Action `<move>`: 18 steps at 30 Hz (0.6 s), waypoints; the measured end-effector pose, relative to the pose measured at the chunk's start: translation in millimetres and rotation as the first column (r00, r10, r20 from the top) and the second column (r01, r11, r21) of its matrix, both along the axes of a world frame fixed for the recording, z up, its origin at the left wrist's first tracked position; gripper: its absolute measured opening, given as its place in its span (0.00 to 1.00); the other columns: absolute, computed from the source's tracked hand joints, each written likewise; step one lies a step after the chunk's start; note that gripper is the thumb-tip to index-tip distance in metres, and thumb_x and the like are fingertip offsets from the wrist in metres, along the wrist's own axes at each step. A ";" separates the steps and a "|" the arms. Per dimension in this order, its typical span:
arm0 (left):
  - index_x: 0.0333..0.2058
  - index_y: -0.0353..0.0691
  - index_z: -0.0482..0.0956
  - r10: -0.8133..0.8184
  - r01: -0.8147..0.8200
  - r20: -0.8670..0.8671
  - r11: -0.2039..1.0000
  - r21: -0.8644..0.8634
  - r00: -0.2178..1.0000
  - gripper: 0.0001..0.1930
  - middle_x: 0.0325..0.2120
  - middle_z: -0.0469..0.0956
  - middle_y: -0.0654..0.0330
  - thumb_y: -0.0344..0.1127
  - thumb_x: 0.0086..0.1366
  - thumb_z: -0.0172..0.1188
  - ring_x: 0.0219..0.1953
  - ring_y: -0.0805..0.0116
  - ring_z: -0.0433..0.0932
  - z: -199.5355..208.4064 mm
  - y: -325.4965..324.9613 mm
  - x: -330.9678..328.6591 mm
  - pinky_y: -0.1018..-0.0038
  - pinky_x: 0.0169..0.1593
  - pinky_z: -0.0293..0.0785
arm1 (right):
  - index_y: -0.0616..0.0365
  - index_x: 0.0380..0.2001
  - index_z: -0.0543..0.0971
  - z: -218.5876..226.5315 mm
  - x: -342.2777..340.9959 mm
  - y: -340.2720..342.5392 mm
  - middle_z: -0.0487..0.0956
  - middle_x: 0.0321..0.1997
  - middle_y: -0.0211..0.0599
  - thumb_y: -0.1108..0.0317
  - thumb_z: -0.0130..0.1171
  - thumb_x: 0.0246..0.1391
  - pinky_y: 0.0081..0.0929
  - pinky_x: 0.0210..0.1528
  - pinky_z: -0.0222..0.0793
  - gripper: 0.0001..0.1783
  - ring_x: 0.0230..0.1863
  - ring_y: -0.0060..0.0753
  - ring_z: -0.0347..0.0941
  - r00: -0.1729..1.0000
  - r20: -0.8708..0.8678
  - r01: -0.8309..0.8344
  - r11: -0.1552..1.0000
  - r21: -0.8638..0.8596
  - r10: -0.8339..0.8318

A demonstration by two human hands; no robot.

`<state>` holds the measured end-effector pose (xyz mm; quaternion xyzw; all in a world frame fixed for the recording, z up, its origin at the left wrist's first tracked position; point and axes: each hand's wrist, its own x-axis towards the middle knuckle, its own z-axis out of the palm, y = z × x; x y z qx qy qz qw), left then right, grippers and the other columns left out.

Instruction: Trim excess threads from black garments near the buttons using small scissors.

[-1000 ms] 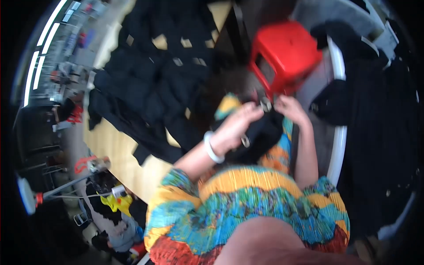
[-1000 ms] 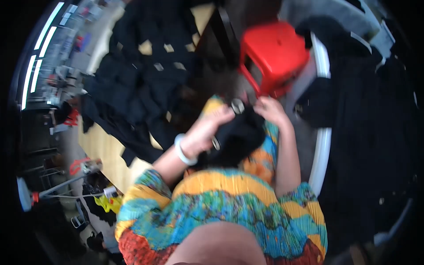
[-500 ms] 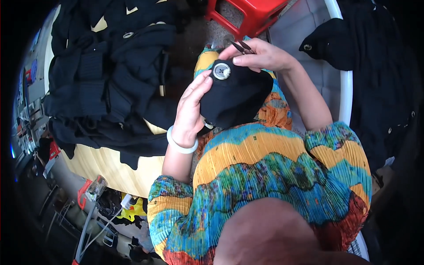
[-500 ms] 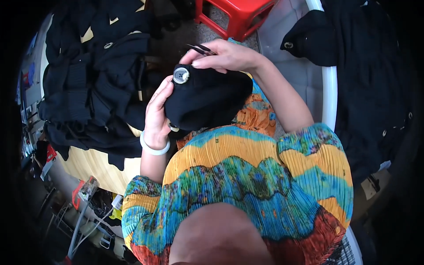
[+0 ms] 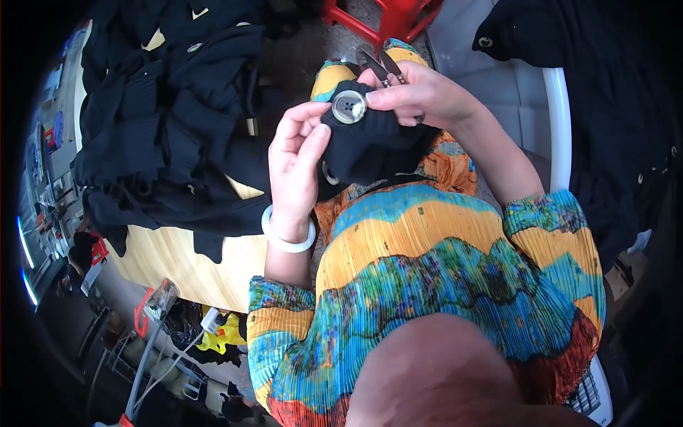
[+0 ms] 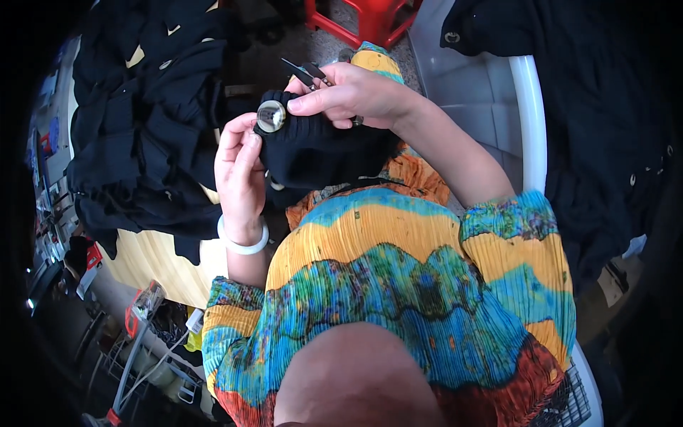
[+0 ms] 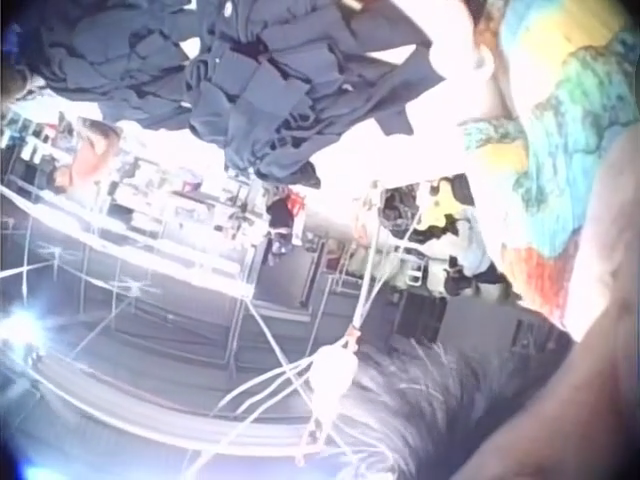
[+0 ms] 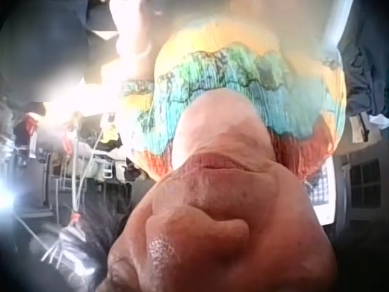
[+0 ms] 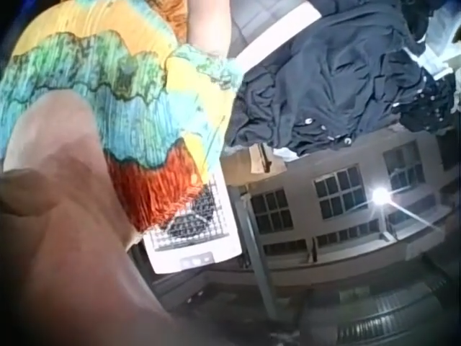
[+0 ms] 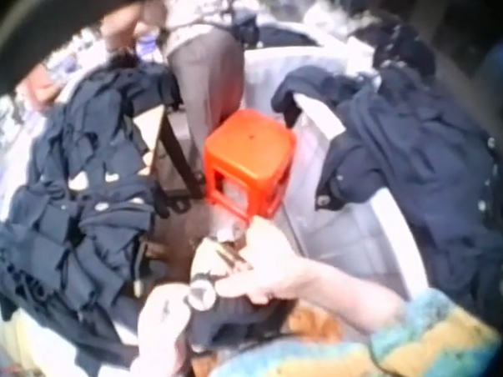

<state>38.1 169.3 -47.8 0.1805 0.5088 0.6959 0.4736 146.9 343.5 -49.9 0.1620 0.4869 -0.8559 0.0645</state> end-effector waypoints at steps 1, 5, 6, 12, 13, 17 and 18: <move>0.42 0.34 0.67 0.022 -0.030 -0.190 0.999 -0.037 0.981 0.13 0.34 0.71 0.63 0.23 0.57 0.49 0.37 0.80 0.68 2.2 -2.3 2.3 0.84 0.42 0.64 | 0.59 0.32 0.72 0.7 0.9 -0.8 0.64 0.16 0.17 0.66 0.55 0.47 0.08 0.13 0.44 0.10 0.12 0.06 0.51 1.000 -0.016 0.004 0.998 -0.056 -0.005; 0.47 0.32 0.65 0.120 -0.114 -0.418 0.993 0.038 0.901 0.20 0.37 0.70 0.59 0.22 0.53 0.50 0.40 0.73 0.69 10.5 -5.1 15.6 0.81 0.46 0.63 | 0.58 0.32 0.72 -1.3 3.7 -6.8 0.63 0.15 0.16 0.65 0.55 0.47 0.07 0.13 0.43 0.10 0.12 0.05 0.50 0.998 -0.045 -0.050 0.999 -0.020 0.049; 0.47 0.32 0.66 0.083 -0.074 -0.530 0.997 0.038 0.844 0.22 0.38 0.70 0.56 0.21 0.50 0.52 0.41 0.69 0.69 10.0 -8.5 14.3 0.79 0.47 0.63 | 0.58 0.32 0.72 -2.1 4.3 -9.1 0.63 0.15 0.16 0.65 0.54 0.47 0.07 0.13 0.43 0.10 0.12 0.05 0.50 0.998 -0.040 -0.044 0.999 -0.018 0.043; 0.39 0.32 0.74 0.043 -0.097 -0.773 0.995 -0.025 0.633 0.15 0.32 0.73 0.55 0.21 0.49 0.57 0.33 0.70 0.73 10.6 -9.4 10.6 0.80 0.38 0.68 | 0.58 0.33 0.72 -0.2 1.9 -13.2 0.63 0.15 0.15 0.65 0.54 0.47 0.07 0.13 0.44 0.11 0.12 0.05 0.49 0.998 -0.011 -0.060 0.998 -0.030 0.060; 0.36 0.32 0.75 0.100 -0.140 -0.788 0.990 0.018 0.607 0.13 0.29 0.74 0.56 0.20 0.49 0.57 0.29 0.71 0.74 8.9 -7.8 11.2 0.81 0.35 0.69 | 0.57 0.34 0.72 -1.6 1.6 -13.5 0.63 0.15 0.15 0.65 0.54 0.47 0.07 0.13 0.44 0.11 0.11 0.05 0.49 0.998 -0.006 -0.067 0.997 -0.048 0.067; 0.30 0.31 0.76 0.187 -0.162 -0.837 0.980 0.119 0.514 0.09 0.25 0.75 0.57 0.19 0.47 0.58 0.26 0.73 0.73 1.6 -2.2 11.3 0.81 0.31 0.69 | 0.56 0.36 0.71 -7.7 3.1 -12.5 0.63 0.16 0.14 0.66 0.55 0.46 0.06 0.13 0.44 0.13 0.11 0.05 0.49 0.999 0.037 -0.014 0.996 -0.084 0.017; 0.30 0.31 0.76 0.184 -0.163 -0.839 0.980 0.115 0.512 0.09 0.25 0.75 0.57 0.19 0.47 0.58 0.26 0.73 0.73 1.6 -0.9 10.7 0.81 0.31 0.69 | 0.56 0.36 0.71 -7.7 3.2 -11.7 0.63 0.16 0.14 0.66 0.55 0.46 0.06 0.13 0.44 0.13 0.11 0.05 0.49 0.999 0.035 -0.014 0.996 -0.088 0.018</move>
